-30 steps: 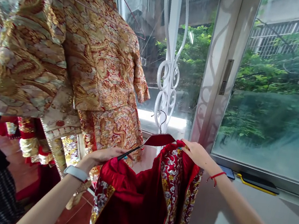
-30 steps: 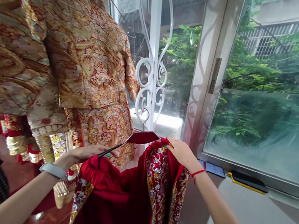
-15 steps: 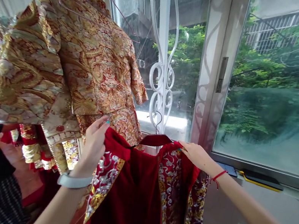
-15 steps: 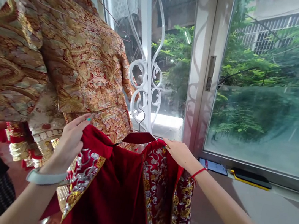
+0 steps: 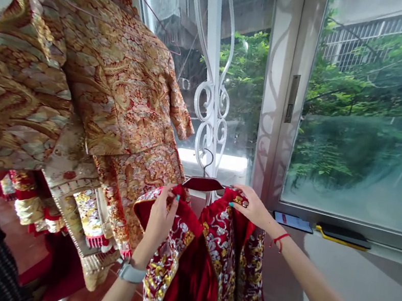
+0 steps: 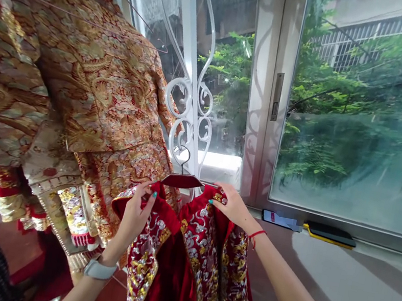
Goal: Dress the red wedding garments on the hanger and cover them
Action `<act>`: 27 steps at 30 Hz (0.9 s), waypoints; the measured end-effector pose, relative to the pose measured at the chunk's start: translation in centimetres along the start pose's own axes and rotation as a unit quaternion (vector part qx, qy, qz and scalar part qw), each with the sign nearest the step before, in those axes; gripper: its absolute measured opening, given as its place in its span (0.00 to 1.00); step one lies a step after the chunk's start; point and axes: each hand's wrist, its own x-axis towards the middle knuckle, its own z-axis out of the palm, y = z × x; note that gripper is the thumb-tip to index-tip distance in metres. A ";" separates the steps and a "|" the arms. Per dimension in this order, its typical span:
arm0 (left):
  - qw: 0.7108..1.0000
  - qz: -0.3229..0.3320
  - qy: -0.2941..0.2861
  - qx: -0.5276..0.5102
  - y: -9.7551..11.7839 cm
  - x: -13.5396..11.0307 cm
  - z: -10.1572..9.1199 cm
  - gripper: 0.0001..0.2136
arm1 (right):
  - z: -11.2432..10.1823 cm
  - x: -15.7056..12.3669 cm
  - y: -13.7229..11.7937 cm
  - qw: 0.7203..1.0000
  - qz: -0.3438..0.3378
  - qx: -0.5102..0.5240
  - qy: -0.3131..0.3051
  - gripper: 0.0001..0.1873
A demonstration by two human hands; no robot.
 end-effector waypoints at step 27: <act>0.990 -0.066 0.099 0.070 0.5 -21.5 10.1 0.13 | 19.4 -16.0 -6.1 0.962 0.253 0.099 0.018 0.14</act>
